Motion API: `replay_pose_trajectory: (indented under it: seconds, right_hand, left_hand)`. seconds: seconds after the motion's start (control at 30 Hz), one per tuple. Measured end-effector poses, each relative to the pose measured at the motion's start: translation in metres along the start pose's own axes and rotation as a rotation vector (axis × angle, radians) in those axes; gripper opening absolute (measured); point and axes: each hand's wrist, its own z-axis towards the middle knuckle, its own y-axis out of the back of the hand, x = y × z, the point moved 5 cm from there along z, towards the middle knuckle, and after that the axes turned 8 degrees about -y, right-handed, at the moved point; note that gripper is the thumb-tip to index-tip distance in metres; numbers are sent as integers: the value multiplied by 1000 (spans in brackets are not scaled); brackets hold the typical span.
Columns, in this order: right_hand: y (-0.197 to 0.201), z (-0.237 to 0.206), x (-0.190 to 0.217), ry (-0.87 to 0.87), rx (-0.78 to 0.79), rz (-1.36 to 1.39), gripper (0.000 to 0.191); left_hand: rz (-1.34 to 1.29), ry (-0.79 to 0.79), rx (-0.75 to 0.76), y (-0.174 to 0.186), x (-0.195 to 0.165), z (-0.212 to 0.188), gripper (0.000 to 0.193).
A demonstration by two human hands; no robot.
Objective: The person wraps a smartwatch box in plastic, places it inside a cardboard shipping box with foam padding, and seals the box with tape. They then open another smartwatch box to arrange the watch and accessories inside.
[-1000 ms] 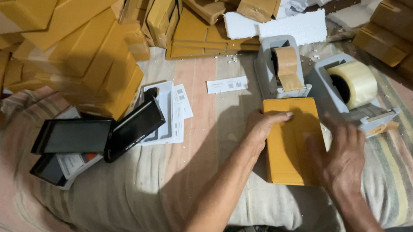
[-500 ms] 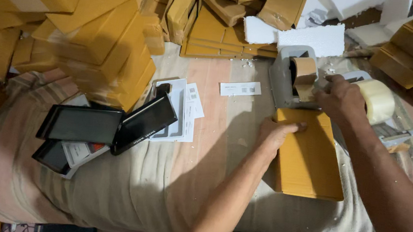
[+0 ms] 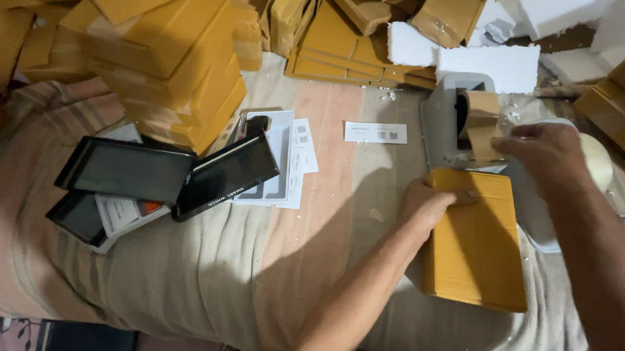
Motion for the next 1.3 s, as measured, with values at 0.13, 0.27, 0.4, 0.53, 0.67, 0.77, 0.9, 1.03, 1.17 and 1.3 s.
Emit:
replay_pose_trajectory:
  seconds: [0.13,0.27,0.4,0.53,0.67,0.77,0.9,1.03,1.17,1.3]
  right_hand:
    - [14,-34,-16,-97,19,145,36]
    - [10,-49,-47,-315,142,455,31]
    - [9,-58,-62,-290,198,586,38]
    - [4,-65,-61,-242,273,639,43]
    - [4,-69,-52,-159,227,522,52]
    - [4,-72,-48,-122,207,480,60]
    - [4,-79,-39,48,87,270,74]
    - [6,-86,-30,184,-45,45,80]
    - [4,-90,-26,203,-107,-130,83]
    - [0,-90,-26,159,-97,-134,86]
  left_hand:
    - [66,56,-13,2,0,-1,43]
    - [-111,12,40,-3,-2,-8,38]
    - [-210,-8,119,-9,5,-18,33]
    - [-183,8,147,-10,17,-19,31]
    - [-224,-51,165,-18,24,-22,34]
    - [-278,-48,196,-23,27,-25,34]
    - [-284,-77,206,-19,19,-30,38]
    - [-240,-65,200,-17,11,-34,43]
    - [-215,-77,211,-16,5,-36,48]
    - [-148,-69,218,-14,4,-36,50]
